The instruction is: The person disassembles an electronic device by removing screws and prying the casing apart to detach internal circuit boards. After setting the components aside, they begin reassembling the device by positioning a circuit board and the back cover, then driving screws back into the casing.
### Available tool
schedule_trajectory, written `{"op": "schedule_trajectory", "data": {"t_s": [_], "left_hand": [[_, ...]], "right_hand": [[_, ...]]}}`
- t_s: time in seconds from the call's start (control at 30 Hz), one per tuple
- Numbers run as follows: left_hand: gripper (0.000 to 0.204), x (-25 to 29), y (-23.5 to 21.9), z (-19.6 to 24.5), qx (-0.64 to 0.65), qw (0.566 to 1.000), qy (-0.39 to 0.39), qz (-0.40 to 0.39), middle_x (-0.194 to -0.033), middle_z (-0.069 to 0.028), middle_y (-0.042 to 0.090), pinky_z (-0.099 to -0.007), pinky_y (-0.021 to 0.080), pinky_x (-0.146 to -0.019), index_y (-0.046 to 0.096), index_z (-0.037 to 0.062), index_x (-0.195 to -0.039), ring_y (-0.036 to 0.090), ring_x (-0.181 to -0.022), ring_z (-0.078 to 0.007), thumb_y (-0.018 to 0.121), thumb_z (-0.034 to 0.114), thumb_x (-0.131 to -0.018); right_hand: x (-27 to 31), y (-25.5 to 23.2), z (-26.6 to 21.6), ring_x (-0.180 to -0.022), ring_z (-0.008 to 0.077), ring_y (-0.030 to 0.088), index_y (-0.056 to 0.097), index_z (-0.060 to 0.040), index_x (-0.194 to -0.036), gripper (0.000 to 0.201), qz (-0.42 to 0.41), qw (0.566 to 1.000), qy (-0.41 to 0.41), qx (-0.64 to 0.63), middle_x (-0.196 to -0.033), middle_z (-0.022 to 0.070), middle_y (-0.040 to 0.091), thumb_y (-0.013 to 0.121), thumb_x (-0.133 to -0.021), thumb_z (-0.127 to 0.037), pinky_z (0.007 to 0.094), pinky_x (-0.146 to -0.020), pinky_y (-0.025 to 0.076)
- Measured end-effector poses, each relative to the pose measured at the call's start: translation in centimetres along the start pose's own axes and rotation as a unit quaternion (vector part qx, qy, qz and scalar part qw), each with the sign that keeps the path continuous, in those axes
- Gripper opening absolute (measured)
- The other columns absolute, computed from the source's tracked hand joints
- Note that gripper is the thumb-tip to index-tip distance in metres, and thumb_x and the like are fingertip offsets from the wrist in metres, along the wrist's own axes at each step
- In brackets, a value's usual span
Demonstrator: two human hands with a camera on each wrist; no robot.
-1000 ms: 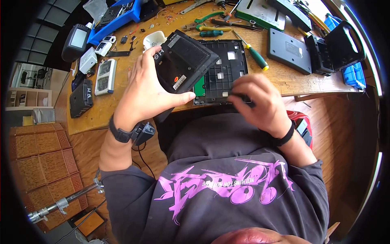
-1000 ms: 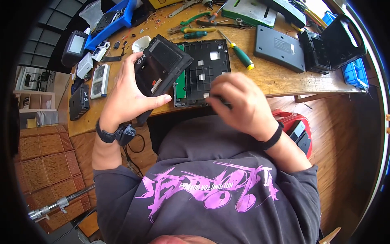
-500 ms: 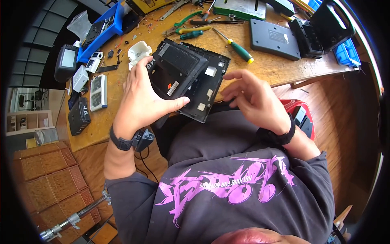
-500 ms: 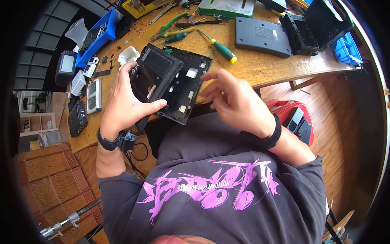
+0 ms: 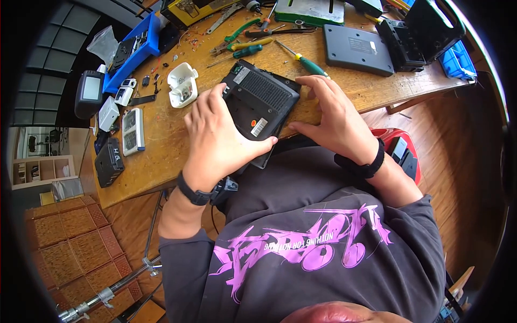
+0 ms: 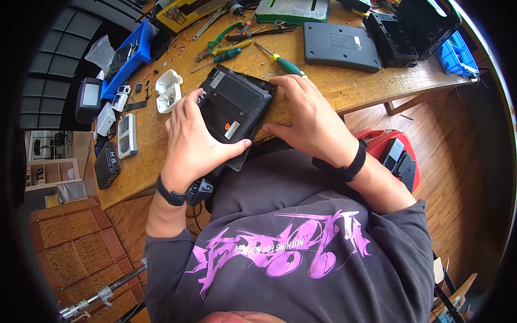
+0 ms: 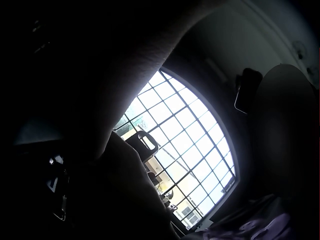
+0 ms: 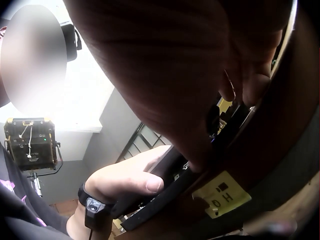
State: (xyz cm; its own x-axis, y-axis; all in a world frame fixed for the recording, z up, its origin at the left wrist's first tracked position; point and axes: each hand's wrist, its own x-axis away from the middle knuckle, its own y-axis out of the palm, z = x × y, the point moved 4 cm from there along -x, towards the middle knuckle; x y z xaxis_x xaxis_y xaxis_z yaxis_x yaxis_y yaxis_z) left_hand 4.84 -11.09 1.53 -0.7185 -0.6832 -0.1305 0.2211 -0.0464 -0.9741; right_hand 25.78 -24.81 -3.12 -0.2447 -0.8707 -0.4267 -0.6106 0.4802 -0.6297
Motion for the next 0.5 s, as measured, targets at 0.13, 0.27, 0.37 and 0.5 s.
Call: {"op": "schedule_trajectory", "data": {"t_s": [0.13, 0.27, 0.37, 0.5], "left_hand": [[0.134, 0.19, 0.38, 0.31, -0.003, 1.000, -0.006, 0.011, -0.160, -0.0277, 0.053, -0.0624, 0.037, -0.129, 0.036, -0.0015, -0.167, 0.048, -0.155, -0.0466, 0.107, 0.054, -0.067], [0.134, 0.38, 0.26, 0.27, -0.007, 1.000, -0.007, 0.005, -0.160, -0.0271, 0.053, -0.0619, 0.037, -0.129, 0.037, -0.0006, -0.167, 0.049, -0.155, -0.0463, 0.108, 0.054, -0.067], [0.135, 0.10, 0.20, 0.23, -0.009, 1.000, -0.011, -0.003, -0.160, -0.0265, 0.053, -0.0617, 0.037, -0.129, 0.037, -0.0001, -0.166, 0.049, -0.155, -0.0457, 0.108, 0.054, -0.066], [0.135, 0.01, 0.20, 0.93, 0.001, 1.000, -0.003, -0.011, -0.159, -0.0261, 0.053, -0.0616, 0.037, -0.129, 0.038, 0.0000, -0.166, 0.049, -0.155, -0.0452, 0.109, 0.053, -0.065]], "right_hand": [[0.08, 0.27, 0.02, -0.130, 0.0432, 0.069, 0.062, 0.0011, -0.148, 0.078, -0.008, 0.999, 0.035, -0.016, -0.138, 0.0214, 0.070, 0.101, -0.082, -0.015, 0.0485, -0.111, 0.058], [0.07, 0.26, -0.11, -0.123, 0.0422, 0.072, 0.062, 0.0002, -0.146, 0.078, -0.007, 0.999, 0.035, -0.019, -0.134, 0.0201, 0.071, 0.102, -0.081, -0.016, 0.0471, -0.107, 0.060], [-0.02, 0.24, -0.07, -0.119, 0.0415, 0.074, 0.063, -0.0006, -0.145, 0.079, -0.026, 0.994, 0.098, -0.038, -0.130, 0.0190, 0.073, 0.103, -0.080, -0.017, 0.0463, -0.103, 0.061], [0.20, 1.06, -0.37, -0.118, 0.0399, 0.075, 0.065, -0.0009, -0.144, 0.080, -0.005, 0.998, 0.062, -0.013, -0.128, 0.0184, 0.075, 0.104, -0.077, -0.021, 0.0473, -0.104, 0.061]]}}
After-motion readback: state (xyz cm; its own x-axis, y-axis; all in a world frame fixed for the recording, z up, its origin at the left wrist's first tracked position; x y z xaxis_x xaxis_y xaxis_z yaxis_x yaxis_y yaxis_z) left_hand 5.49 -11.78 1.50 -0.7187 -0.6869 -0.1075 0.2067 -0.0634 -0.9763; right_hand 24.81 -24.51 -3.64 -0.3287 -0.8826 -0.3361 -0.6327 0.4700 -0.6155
